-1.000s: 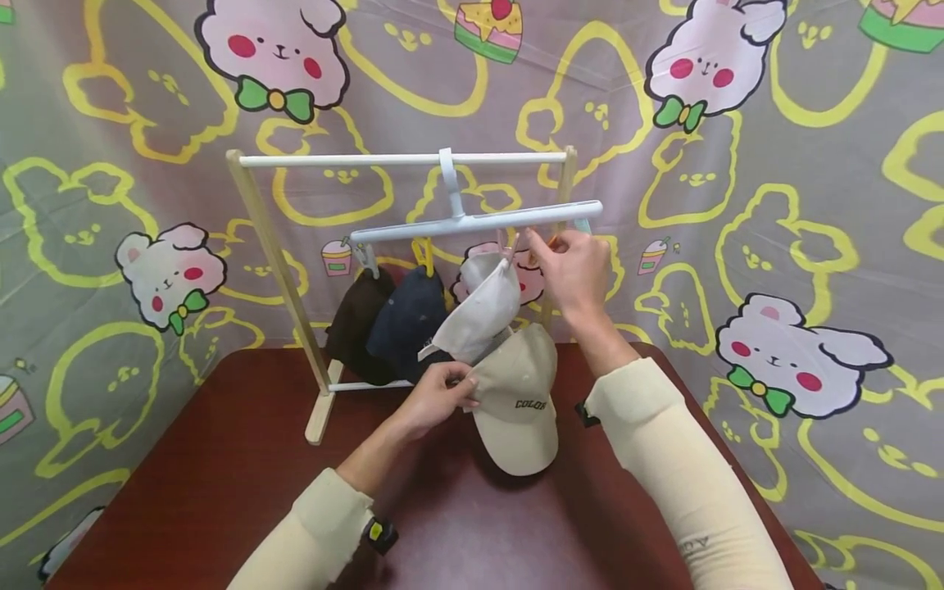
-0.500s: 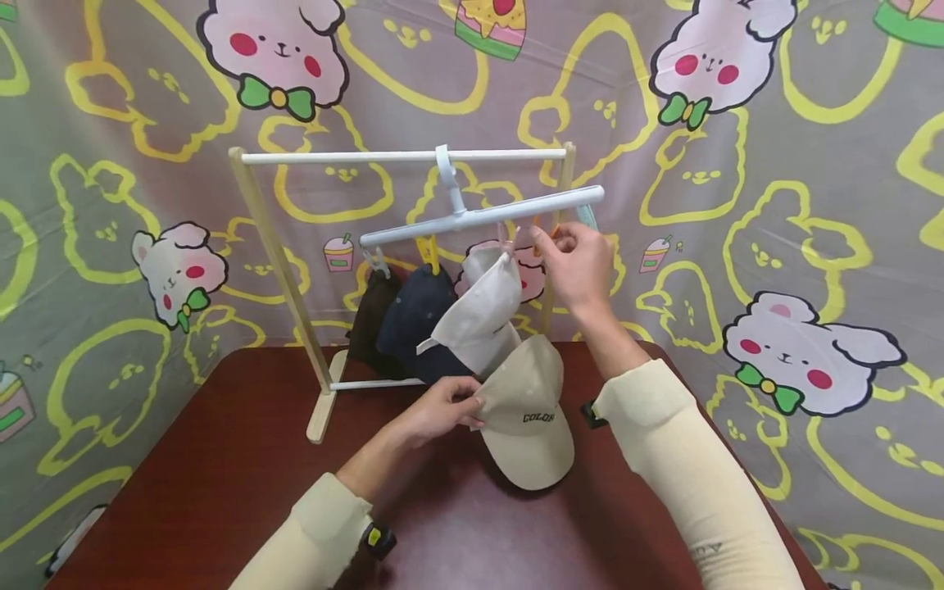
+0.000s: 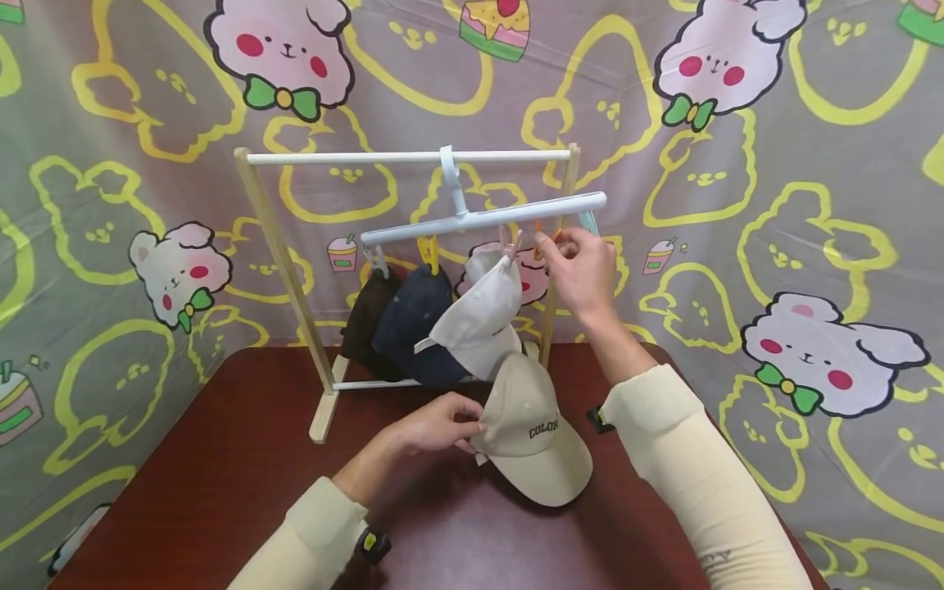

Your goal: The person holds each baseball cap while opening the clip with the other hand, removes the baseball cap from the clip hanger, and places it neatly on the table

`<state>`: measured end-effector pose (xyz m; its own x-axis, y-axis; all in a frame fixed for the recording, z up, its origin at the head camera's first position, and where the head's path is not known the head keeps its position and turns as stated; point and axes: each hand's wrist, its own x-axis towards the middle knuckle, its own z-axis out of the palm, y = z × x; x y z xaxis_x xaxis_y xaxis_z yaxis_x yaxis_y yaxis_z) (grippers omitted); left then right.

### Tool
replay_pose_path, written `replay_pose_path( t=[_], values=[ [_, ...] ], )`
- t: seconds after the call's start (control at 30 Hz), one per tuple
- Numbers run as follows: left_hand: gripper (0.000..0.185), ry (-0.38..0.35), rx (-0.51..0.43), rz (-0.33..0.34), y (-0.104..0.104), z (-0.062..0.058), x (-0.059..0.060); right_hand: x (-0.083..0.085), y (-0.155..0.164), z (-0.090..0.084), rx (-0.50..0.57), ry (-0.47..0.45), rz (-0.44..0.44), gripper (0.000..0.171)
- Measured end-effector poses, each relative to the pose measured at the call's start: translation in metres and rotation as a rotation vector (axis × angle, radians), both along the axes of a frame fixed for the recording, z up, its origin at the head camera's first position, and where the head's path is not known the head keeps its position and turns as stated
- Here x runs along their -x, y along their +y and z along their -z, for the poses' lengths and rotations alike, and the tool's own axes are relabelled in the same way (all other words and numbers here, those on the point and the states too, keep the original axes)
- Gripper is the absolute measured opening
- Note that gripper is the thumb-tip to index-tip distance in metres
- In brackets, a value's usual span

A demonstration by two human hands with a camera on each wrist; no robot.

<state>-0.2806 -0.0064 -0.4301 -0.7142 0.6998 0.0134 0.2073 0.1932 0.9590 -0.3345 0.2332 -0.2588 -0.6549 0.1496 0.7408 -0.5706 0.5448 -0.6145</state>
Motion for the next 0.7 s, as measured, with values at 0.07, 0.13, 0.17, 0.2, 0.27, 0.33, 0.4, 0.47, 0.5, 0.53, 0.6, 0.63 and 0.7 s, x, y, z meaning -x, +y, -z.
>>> replay_pose_path(
  t=[0.07, 0.13, 0.17, 0.2, 0.27, 0.33, 0.4, 0.47, 0.5, 0.53, 0.6, 0.63, 0.7],
  values=[
    [0.014, 0.011, 0.025, 0.007, -0.002, -0.001, 0.0, 0.0, 0.001, 0.0, -0.007, -0.001, -0.008, 0.034],
    [0.013, 0.032, 0.063, 0.017, -0.004, -0.001, -0.001, -0.001, 0.002, 0.0, -0.016, -0.001, -0.015, 0.033],
    [0.013, 0.043, 0.084, 0.024, -0.006, 0.0, -0.001, -0.002, 0.003, 0.0, -0.018, -0.002, -0.021, 0.032],
    [0.012, 0.058, 0.107, 0.028, -0.007, 0.0, -0.001, -0.002, 0.003, 0.0, -0.022, -0.002, -0.024, 0.031],
    [0.012, 0.086, 0.15, 0.036, -0.011, 0.001, 0.0, -0.002, 0.004, 0.001, -0.026, -0.001, -0.031, 0.03],
    [0.011, 0.112, 0.179, 0.043, -0.014, 0.002, 0.001, -0.002, 0.004, 0.001, -0.032, -0.001, -0.03, 0.03],
    [0.01, 0.131, 0.198, 0.041, -0.017, 0.003, 0.002, -0.002, 0.005, 0.002, -0.042, -0.005, -0.024, 0.029],
    [0.01, 0.13, 0.207, 0.036, -0.02, 0.004, 0.002, -0.002, 0.005, 0.002, -0.059, -0.009, -0.015, 0.03],
    [0.01, 0.125, 0.211, 0.031, -0.021, 0.004, 0.001, -0.001, 0.005, 0.002, -0.064, -0.012, -0.016, 0.03],
    [0.01, 0.115, 0.212, 0.026, -0.023, 0.004, 0.001, -0.001, 0.005, 0.003, -0.072, -0.014, -0.012, 0.03],
    [0.01, 0.098, 0.214, 0.017, -0.025, 0.004, 0.0, -0.001, 0.005, 0.003, -0.082, -0.018, -0.009, 0.03],
    [0.011, 0.09, 0.215, 0.012, -0.027, 0.003, -0.001, -0.001, 0.005, 0.004, -0.081, -0.02, -0.012, 0.029],
    [0.012, 0.092, 0.218, 0.006, -0.03, 0.002, -0.002, -0.001, 0.005, 0.005, -0.076, -0.026, -0.015, 0.028]
  ],
)
